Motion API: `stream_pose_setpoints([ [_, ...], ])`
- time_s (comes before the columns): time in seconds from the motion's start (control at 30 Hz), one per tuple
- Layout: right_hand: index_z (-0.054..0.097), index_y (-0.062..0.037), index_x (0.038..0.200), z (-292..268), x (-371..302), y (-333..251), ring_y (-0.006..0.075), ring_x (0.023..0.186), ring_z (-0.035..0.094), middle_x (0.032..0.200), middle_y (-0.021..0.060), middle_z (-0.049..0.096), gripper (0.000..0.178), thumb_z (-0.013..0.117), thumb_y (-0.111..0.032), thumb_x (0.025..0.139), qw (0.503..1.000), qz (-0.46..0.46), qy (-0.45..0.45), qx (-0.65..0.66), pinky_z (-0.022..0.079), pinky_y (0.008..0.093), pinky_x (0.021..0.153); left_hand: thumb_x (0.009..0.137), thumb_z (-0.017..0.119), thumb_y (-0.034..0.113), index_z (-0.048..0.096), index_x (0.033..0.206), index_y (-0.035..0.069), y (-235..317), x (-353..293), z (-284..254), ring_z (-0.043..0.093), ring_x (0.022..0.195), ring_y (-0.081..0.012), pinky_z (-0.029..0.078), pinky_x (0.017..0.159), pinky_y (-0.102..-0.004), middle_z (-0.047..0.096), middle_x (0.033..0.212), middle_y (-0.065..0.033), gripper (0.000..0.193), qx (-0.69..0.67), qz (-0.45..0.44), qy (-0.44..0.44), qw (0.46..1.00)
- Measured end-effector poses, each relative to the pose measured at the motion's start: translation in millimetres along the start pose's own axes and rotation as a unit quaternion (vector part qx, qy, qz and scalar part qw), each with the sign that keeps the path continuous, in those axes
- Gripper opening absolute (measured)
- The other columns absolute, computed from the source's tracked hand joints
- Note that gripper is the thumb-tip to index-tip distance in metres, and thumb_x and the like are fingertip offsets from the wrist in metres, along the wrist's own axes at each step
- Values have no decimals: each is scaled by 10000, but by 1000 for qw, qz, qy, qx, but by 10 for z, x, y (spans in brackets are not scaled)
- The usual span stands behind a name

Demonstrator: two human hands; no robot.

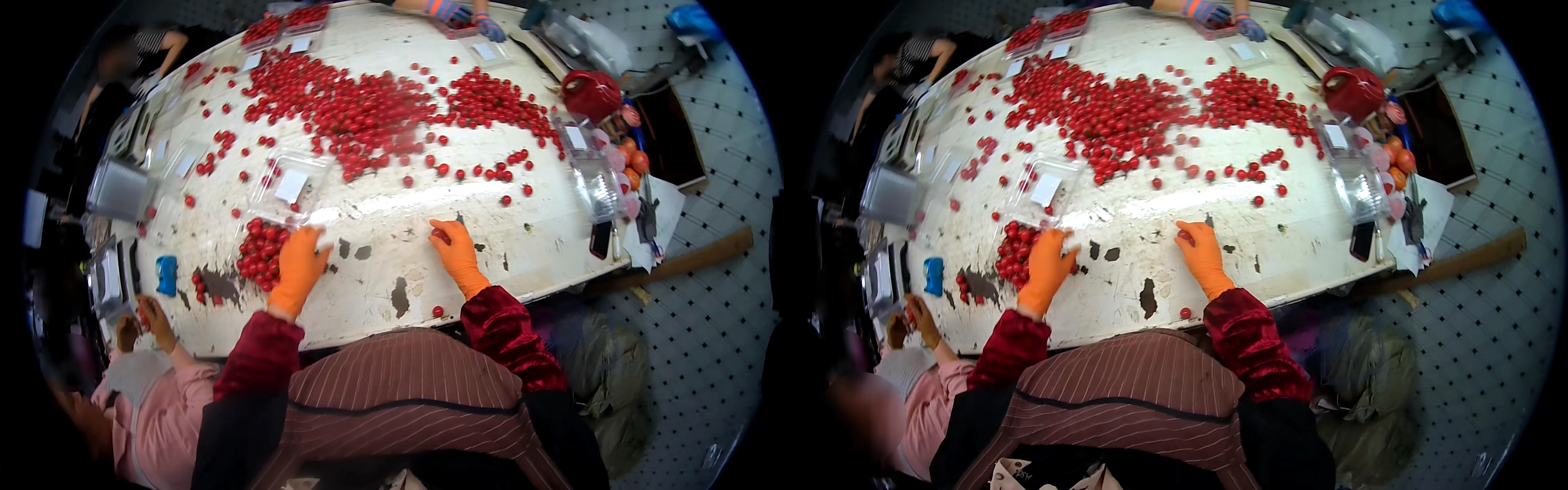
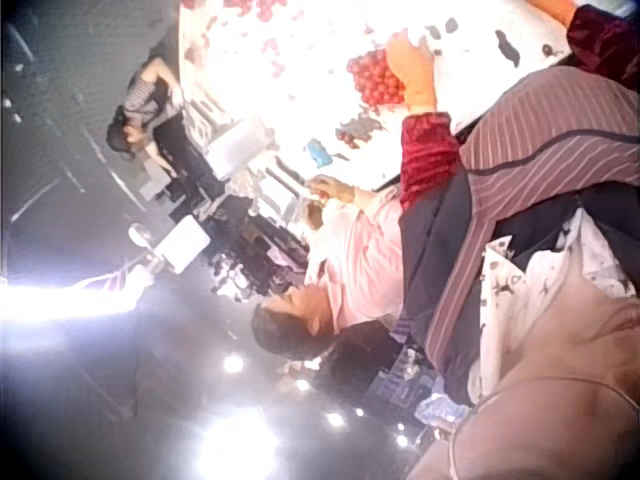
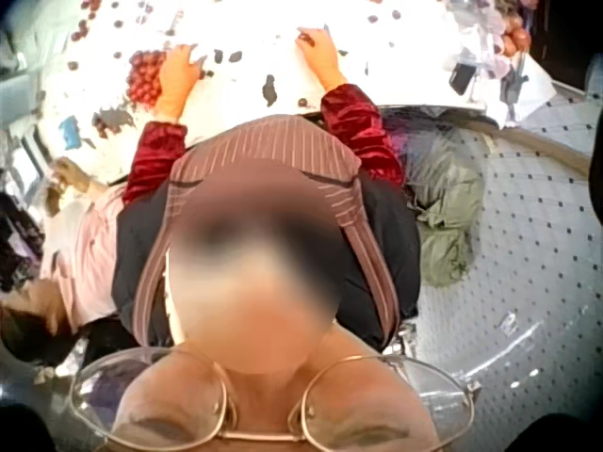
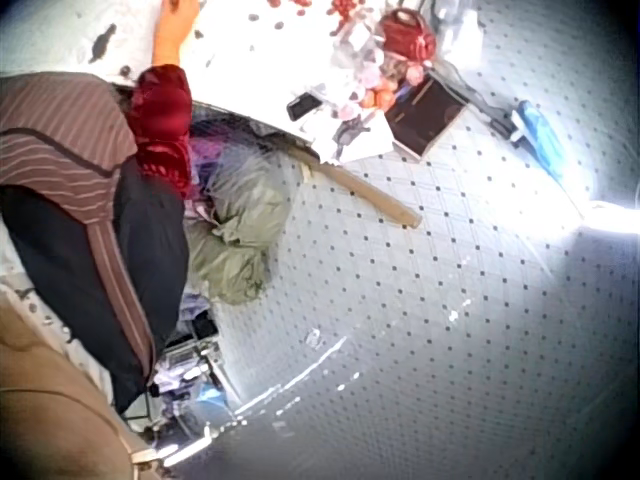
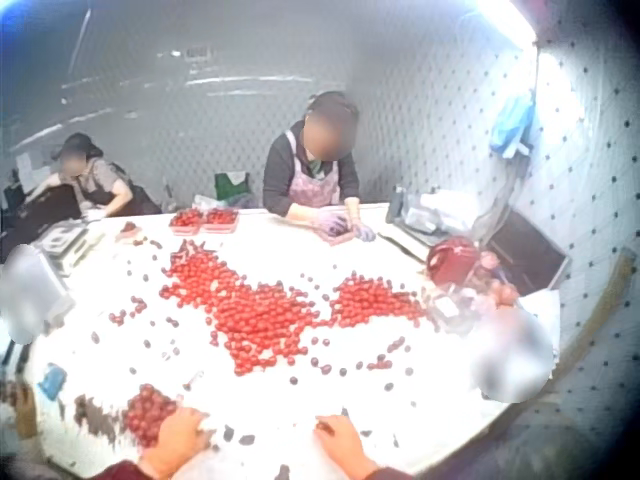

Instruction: The person sorts small red cherries on a table, picking them up by hand and placing them into clear plastic containers. Other workers are visible nearby performing similar tasks.

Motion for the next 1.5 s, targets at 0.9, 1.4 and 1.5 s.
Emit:
stream_pose_setpoints([
  [0.9, 335, -127, 1442, -283, 1765, 426, 396, 1114, 525, 1237, 180, 458, 858, 753, -84, 694, 945, -81, -264, -176, 529, 453, 866, 628, 828, 100, 297, 1473, 60, 1760, 2024, 1929, 518, 1188, -407, 492, 961, -405, 383, 1311, -234, 999, -119, -151, -176, 965],
  [1.4, 479, -157, 1369, 23, 1598, -471, 371, 1076, 568, 1245, 171, 520, 643, 661, -54, 761, 954, -142, -264, 13, 507, 402, 906, 946, 586, 425, 371, 1443, 87, 1506, 1479, 1629, 498, 1247, -311, 444, 1010, -498, 458, 1377, -141, 638, -866, -275, -44, 416],
  [1.5, 504, -119, 1359, 222, 1432, -958, 327, 1158, 543, 1230, 144, 522, 580, 632, -58, 797, 934, -160, -254, -192, 491, 386, 935, 956, 489, 566, 466, 1348, 96, 1417, 1437, 1657, 501, 1221, -332, 402, 1027, -523, 500, 1334, -125, 613, -906, -281, 7, 317],
])
Point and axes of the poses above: each hand's wrist, its own x-axis towards the middle knuckle, its own z-axis out of the palm, y = z × x, the point moved 10 cm from there along x, towards the middle knuckle
